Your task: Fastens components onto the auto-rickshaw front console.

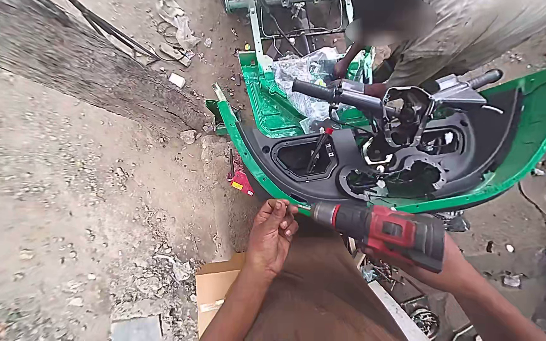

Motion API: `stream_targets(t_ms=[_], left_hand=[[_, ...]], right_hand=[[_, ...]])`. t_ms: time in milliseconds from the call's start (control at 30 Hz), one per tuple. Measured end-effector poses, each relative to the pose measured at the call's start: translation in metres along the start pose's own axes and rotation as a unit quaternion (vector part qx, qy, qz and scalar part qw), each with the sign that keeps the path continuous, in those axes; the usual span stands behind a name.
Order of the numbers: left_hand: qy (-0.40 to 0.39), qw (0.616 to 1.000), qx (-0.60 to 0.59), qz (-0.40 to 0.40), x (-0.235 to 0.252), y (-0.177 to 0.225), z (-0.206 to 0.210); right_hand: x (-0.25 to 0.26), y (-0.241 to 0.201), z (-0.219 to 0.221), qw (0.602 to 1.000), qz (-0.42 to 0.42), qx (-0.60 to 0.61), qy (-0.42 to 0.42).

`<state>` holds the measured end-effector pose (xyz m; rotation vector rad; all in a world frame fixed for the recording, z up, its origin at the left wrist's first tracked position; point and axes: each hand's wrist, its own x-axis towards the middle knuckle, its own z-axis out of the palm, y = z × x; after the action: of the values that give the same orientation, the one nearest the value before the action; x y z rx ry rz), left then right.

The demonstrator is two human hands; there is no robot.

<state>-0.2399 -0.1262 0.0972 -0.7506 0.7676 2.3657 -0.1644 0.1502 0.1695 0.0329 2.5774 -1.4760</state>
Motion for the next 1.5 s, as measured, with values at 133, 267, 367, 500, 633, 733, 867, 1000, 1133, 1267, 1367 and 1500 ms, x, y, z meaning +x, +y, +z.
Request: stream_targets(t_ms=[133,267,367,500,633,733,867,1000,1133,1267,1367,1500], left_hand=[[0.022,0.999,-0.050,-0.001,0.032,0.002,0.024],[0.024,0.992,-0.113,-0.057,0.061,-0.003,0.039],[0.028,0.988,-0.128,-0.081,0.074,-0.006,0.046],[0.039,0.987,-0.099,-0.118,0.087,-0.002,0.054],[0.046,0.989,-0.080,-0.119,0.094,0.003,0.059],[0.060,0.990,-0.057,-0.115,0.096,0.007,0.059],[0.060,0.994,-0.001,-0.095,0.103,0.012,0.058],[0.029,0.975,0.222,0.015,0.115,0.016,0.049],[-0.068,0.863,0.484,0.130,0.132,0.034,0.043],[-0.190,0.713,0.658,0.153,0.172,0.061,0.043],[-0.234,0.609,0.754,0.075,0.201,0.077,0.052],[-0.179,0.485,0.856,-0.006,0.240,0.070,0.058]], right_hand=[[0.041,0.013,-0.021,0.999,-0.034,0.019,-0.026],[0.060,0.015,-0.034,0.998,0.055,0.037,-0.016],[0.061,0.027,-0.039,0.996,0.073,0.035,-0.024],[0.067,0.024,-0.027,0.995,0.080,0.046,0.022],[0.062,0.036,-0.018,0.998,0.036,0.031,0.051],[0.067,0.034,-0.016,0.998,0.030,0.027,0.054],[0.074,0.036,-0.016,0.998,0.012,0.008,0.058],[0.078,0.040,-0.018,0.998,0.008,-0.011,0.055],[0.092,0.042,-0.026,0.997,0.021,-0.042,0.059],[0.122,0.043,-0.034,0.990,0.080,-0.116,0.014],[0.147,0.041,-0.032,0.981,0.110,-0.158,-0.029],[0.192,0.045,-0.019,0.963,0.177,-0.184,-0.086]])
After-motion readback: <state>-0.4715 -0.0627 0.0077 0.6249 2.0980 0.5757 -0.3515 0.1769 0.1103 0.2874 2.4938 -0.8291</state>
